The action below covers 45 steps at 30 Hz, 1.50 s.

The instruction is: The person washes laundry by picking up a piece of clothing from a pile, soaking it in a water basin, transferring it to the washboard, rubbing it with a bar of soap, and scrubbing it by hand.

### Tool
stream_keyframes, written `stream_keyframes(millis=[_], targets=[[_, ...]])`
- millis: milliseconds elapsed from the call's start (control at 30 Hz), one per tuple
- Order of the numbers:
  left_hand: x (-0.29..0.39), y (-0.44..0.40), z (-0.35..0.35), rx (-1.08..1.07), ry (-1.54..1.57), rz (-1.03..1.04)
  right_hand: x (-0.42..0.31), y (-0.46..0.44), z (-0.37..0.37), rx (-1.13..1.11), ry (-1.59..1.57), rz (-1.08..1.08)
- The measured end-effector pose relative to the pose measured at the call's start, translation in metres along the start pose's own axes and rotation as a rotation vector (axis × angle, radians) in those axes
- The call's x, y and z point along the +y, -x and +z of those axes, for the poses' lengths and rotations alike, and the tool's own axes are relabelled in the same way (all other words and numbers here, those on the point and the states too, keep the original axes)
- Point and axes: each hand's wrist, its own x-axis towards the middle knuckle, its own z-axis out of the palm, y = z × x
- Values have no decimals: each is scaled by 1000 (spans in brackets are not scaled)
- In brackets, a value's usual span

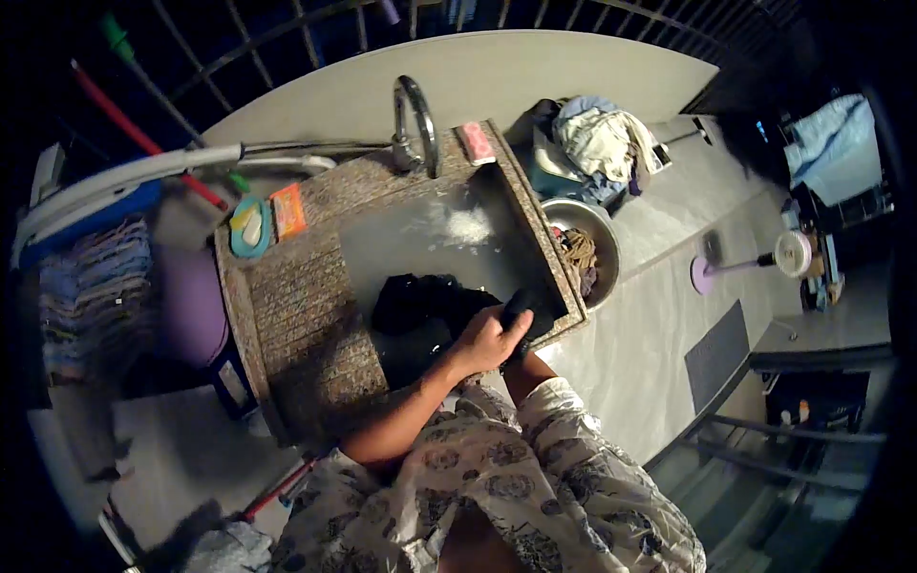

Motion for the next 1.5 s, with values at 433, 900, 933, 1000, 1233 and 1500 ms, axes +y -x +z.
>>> stream_keyframes(millis=[433, 900, 933, 1000, 1233, 1500], targets=[[-27, 18, -21, 174, -148, -120, -63, -2, -8, 0, -327, -94], [-113, -47, -102, 807, -209, -69, -100, -8, -24, 14, -323, -163], [-111, -51, -108, 654, -123, -16, -102, -7, -25, 14, -317, -166], [-100, -55, -122, 349, 42, 94, -105, -5, -28, 10, -312, -172], [-118, -54, -143, 883, 177, 40, -111, 0, -38, 13, -296, -183], [-59, -30, -161, 1085, -591, 239, -108, -6, -33, -2, -309, -184]])
